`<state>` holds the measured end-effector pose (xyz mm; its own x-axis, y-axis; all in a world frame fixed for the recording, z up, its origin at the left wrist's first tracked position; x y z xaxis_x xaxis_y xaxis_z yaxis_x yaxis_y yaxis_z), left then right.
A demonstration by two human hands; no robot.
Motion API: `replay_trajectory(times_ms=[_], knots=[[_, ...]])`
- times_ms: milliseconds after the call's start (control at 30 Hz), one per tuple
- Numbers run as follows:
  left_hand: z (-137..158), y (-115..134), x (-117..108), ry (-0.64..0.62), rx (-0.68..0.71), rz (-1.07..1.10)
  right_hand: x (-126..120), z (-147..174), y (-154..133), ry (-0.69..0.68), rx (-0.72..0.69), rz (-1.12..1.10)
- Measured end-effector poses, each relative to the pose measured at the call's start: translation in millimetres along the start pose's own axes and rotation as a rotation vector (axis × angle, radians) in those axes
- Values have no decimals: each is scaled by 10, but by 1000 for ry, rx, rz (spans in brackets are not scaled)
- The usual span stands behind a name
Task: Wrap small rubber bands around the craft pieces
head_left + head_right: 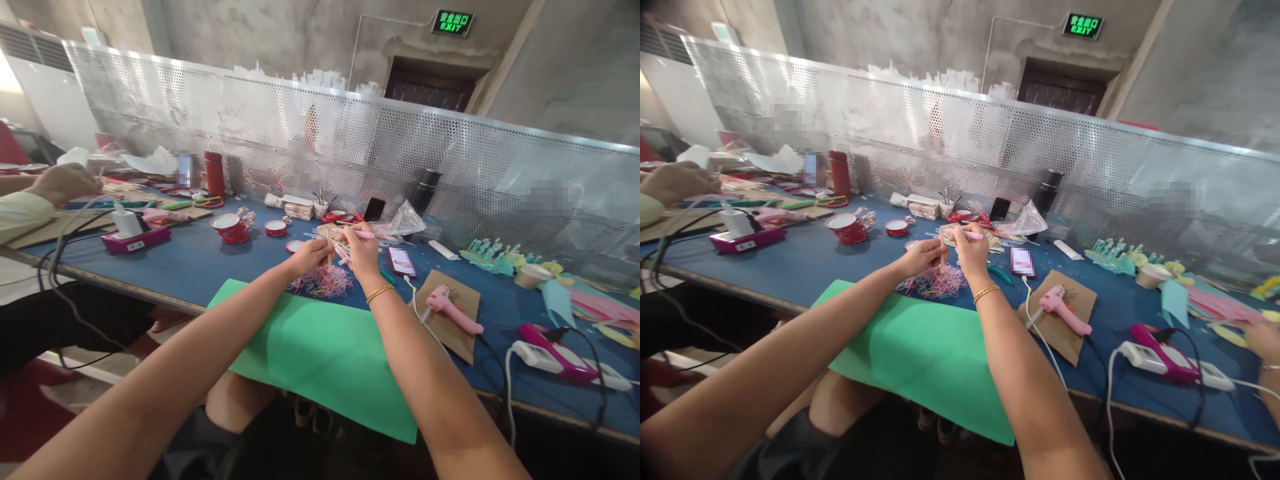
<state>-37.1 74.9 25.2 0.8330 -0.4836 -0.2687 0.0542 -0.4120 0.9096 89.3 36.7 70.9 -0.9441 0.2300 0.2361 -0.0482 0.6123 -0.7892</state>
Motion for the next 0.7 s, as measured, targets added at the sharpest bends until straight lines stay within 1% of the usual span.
replay_trajectory(times_ms=[200,367,533,700], knots=[[1,-4,-1,11,-26,29,-33,1,6,40,26,21],[6,-7,-4,17,-35,27,-2,3,3,1,15,13],[14,7,0,21,-44,59,-42,3,-19,49,12,17],[18,33,1,27,-30,42,-11,1,-12,11,9,22]])
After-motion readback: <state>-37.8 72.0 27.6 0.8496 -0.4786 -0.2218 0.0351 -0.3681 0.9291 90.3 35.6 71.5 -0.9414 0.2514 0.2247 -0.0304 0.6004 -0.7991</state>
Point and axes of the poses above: each hand's wrist, its own z-axis away from the middle knuckle, its own x-axis out of the palm, y = z × x, the point moved 8 cm from there along -z, towards the middle knuckle, and after that the axes turned 3 degrees about -z, right-handed, at the moved point
